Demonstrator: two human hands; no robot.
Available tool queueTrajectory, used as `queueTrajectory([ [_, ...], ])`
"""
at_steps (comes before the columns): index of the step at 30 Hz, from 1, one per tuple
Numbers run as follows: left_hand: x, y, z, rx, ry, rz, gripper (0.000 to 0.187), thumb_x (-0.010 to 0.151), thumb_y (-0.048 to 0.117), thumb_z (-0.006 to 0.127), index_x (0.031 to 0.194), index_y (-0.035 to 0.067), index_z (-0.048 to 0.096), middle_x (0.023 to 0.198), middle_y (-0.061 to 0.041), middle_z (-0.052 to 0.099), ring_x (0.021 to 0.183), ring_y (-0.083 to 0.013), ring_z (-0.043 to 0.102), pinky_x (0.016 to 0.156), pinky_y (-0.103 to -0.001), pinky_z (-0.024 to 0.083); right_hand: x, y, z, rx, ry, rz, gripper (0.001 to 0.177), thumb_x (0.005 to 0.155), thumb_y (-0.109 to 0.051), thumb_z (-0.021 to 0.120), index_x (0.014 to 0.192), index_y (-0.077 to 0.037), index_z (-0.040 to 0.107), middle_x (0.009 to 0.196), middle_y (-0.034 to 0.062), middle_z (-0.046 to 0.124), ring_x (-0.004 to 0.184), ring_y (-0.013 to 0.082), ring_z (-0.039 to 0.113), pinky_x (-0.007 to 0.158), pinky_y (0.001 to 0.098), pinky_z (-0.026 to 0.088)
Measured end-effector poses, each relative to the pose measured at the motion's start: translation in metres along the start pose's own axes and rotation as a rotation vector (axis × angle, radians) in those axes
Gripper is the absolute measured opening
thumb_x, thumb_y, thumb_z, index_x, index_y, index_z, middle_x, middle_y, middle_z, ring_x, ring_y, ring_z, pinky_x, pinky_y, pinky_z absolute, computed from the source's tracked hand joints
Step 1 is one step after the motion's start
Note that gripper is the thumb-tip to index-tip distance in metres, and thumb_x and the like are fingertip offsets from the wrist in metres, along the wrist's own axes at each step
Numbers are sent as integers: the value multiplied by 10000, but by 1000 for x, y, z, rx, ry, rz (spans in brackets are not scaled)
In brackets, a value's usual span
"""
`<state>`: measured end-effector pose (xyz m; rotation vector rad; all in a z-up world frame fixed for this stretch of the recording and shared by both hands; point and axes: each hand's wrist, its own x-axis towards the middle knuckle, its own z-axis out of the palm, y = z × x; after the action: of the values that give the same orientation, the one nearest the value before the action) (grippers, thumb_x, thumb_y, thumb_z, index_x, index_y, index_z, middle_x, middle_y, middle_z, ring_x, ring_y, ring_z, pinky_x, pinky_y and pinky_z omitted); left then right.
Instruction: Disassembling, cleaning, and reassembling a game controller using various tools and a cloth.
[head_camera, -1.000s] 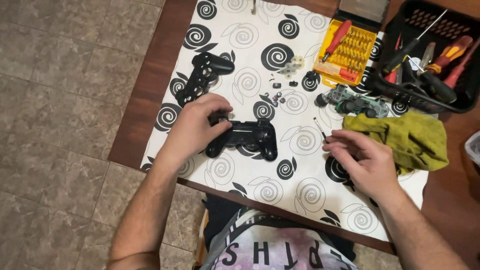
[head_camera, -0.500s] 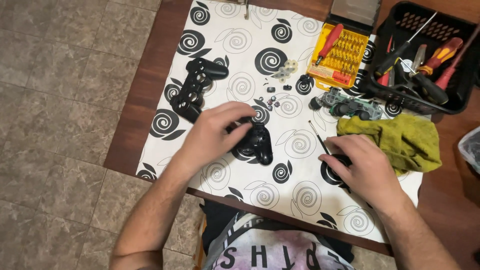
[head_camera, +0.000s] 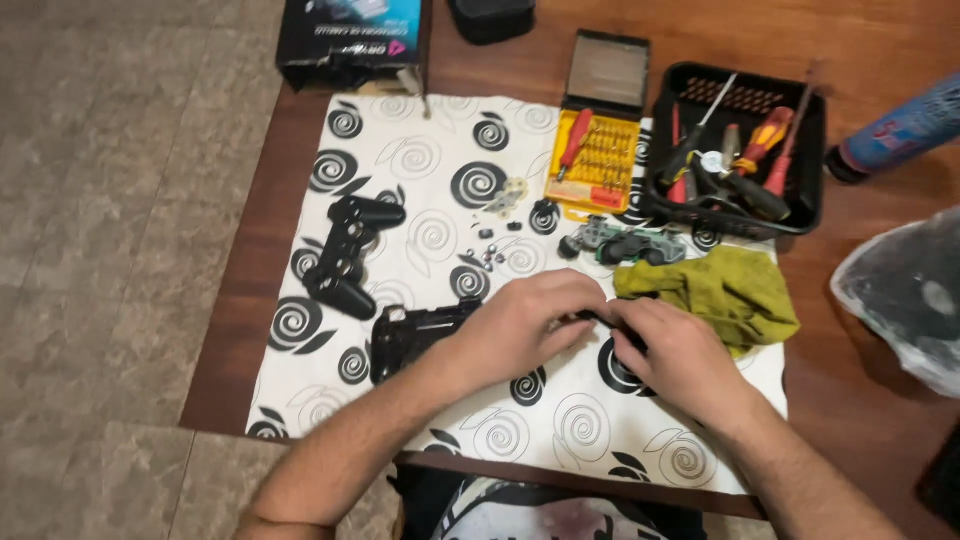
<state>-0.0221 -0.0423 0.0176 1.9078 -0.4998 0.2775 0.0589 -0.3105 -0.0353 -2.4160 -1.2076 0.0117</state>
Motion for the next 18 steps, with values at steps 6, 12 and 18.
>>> queueTrajectory([
  [6, 14, -7, 21, -94, 174, -33, 236, 1055, 46, 900, 1283, 109, 883, 1304, -83, 881, 1195, -306, 879, 1030, -418, 727, -2, 15, 15, 164, 22, -41, 255, 1049, -199, 830, 1302, -179, 832, 1347, 59, 835, 1240, 346, 831, 968, 462, 710],
  [12, 4, -17, 22, -129, 277, -63, 181, 1039, 35, 908, 1214, 82, 915, 1244, -100, 903, 1098, -265, 899, 968, -387, 746, 3, -4, -4, 75, -225, -138, 309, 1007, -87, 767, 1306, -154, 803, 1461, 132, 763, 1288, 425, 751, 973, 587, 680],
  [18, 2, -28, 23, -88, 262, -52, 215, 1025, -21, 875, 1231, 32, 901, 1240, -172, 893, 1071, -325, 899, 932, -423, 752, 9, 22, -10, -62, 123, -208, 359, 1040, -179, 834, 1396, -149, 802, 1427, 135, 771, 1257, 411, 743, 1041, 556, 603],
])
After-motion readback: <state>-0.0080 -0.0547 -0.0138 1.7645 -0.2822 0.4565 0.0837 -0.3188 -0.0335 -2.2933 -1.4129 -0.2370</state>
